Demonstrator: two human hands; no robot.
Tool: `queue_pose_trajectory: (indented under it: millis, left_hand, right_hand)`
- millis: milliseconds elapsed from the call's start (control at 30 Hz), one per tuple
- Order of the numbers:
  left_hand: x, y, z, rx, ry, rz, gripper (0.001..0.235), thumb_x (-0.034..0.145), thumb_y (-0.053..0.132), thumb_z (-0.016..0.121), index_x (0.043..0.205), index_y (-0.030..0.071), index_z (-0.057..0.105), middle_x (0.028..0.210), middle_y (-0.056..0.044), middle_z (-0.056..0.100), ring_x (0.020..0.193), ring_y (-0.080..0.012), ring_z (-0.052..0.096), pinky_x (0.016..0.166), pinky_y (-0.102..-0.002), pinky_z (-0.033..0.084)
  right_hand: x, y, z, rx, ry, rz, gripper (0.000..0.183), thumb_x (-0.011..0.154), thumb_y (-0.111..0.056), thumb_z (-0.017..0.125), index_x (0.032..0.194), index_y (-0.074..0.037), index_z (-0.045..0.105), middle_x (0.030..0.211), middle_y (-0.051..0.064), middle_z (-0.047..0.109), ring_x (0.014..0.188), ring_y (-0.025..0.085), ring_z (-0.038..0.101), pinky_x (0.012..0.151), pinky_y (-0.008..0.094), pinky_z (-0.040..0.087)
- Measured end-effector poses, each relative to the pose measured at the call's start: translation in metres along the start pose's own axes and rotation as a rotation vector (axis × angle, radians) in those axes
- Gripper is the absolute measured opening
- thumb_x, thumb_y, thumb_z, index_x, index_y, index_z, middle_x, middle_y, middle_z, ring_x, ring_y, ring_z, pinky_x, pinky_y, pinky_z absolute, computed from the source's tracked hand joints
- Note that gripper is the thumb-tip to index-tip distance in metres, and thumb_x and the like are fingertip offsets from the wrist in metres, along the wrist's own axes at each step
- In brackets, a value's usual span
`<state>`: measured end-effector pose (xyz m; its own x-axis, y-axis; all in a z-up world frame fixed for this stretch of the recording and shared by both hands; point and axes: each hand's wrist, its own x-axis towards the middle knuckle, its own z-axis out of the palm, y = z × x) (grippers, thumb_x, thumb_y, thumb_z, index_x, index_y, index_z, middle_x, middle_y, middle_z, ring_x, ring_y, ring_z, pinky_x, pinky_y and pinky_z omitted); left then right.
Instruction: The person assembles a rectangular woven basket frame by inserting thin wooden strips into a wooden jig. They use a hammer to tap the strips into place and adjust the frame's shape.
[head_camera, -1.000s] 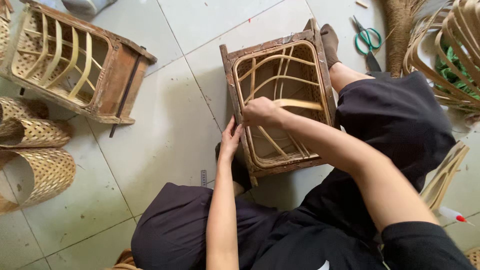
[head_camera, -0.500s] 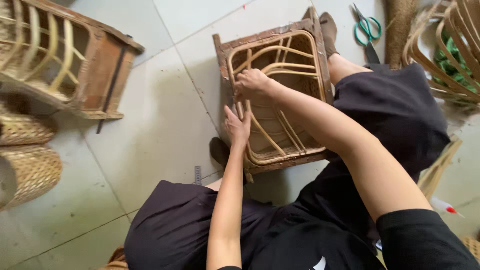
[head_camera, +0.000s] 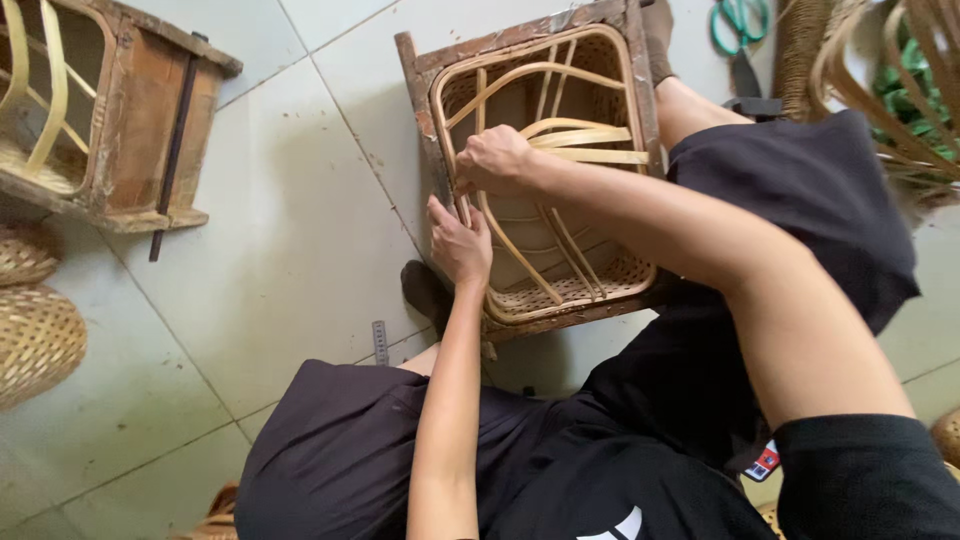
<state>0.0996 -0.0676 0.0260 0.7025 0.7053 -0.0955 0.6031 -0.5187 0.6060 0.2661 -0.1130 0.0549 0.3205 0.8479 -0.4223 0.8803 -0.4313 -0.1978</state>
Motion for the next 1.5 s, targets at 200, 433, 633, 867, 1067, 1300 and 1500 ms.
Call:
queue_pose_trajectory:
  millis: [200, 433, 633, 867, 1067, 1300, 1500]
  left_hand:
    - [0.000, 0.002, 0.000, 0.034, 0.079, 0.075, 0.068, 0.090, 0.027, 0.066, 0.142, -0.008, 0.039, 0.129, -0.031, 0.062, 0.105, -0.0460, 0.067, 0.085, -0.053, 0.055]
    - [0.002, 0.003, -0.001, 0.048, 0.041, 0.026, 0.067, 0.091, 0.028, 0.066, 0.142, -0.006, 0.040, 0.128, -0.030, 0.062, 0.103, -0.0467, 0.067, 0.083, -0.055, 0.054]
    - [0.002, 0.005, -0.001, 0.048, 0.016, -0.007, 0.068, 0.090, 0.030, 0.064, 0.143, -0.005, 0.039, 0.125, -0.029, 0.063, 0.099, -0.0470, 0.067, 0.080, -0.056, 0.053]
    - [-0.002, 0.000, 0.002, 0.032, 0.052, 0.033, 0.067, 0.092, 0.033, 0.063, 0.143, -0.004, 0.040, 0.124, -0.029, 0.064, 0.099, -0.0469, 0.066, 0.081, -0.057, 0.052]
    - [0.003, -0.005, 0.008, 0.098, 0.032, 0.036, 0.086, 0.078, 0.035, 0.074, 0.144, -0.006, 0.037, 0.118, -0.032, 0.063, 0.100, -0.0461, 0.067, 0.085, -0.055, 0.053]
    - [0.002, -0.006, 0.012, 0.064, 0.080, 0.030, 0.064, 0.092, 0.029, 0.064, 0.143, -0.003, 0.041, 0.128, -0.028, 0.064, 0.105, -0.0433, 0.068, 0.086, -0.052, 0.056]
    - [0.005, 0.004, 0.003, 0.076, 0.049, 0.008, 0.064, 0.091, 0.031, 0.061, 0.141, -0.004, 0.041, 0.128, -0.026, 0.062, 0.102, -0.0434, 0.067, 0.083, -0.054, 0.055]
  right_hand:
    - [0.016, 0.013, 0.013, -0.053, -0.047, -0.017, 0.058, 0.092, -0.069, 0.061, 0.094, -0.013, 0.075, 0.077, 0.014, 0.072, 0.067, 0.029, 0.075, 0.051, 0.042, 0.058]
    - [0.014, 0.011, 0.002, 0.029, -0.109, -0.079, 0.043, 0.090, -0.060, 0.062, 0.086, -0.021, 0.079, 0.077, 0.012, 0.072, 0.073, 0.032, 0.073, 0.057, 0.047, 0.058]
    - [0.006, 0.010, -0.024, 0.053, -0.173, -0.045, 0.068, 0.090, -0.071, 0.065, 0.086, -0.004, 0.076, 0.076, 0.018, 0.072, 0.075, 0.032, 0.074, 0.063, 0.044, 0.059]
    - [0.007, 0.004, -0.024, 0.055, -0.222, -0.042, 0.072, 0.084, -0.073, 0.066, 0.092, -0.002, 0.075, 0.085, 0.019, 0.072, 0.085, 0.034, 0.074, 0.070, 0.044, 0.060]
    - [0.004, -0.035, -0.023, -0.207, -0.214, -0.196, 0.025, 0.094, -0.033, 0.065, 0.099, -0.011, 0.076, 0.088, 0.010, 0.076, 0.075, 0.021, 0.075, 0.054, 0.041, 0.059]
    - [0.008, 0.026, -0.046, -0.822, 0.263, -0.244, 0.018, 0.081, -0.025, 0.068, 0.081, -0.007, 0.073, 0.085, 0.005, 0.063, 0.067, 0.013, 0.060, 0.047, 0.030, 0.046]
    - [0.046, 0.050, -0.007, -0.883, 0.356, -0.205, 0.014, 0.083, -0.019, 0.070, 0.076, -0.008, 0.070, 0.083, 0.006, 0.062, 0.065, 0.011, 0.058, 0.042, 0.027, 0.044]
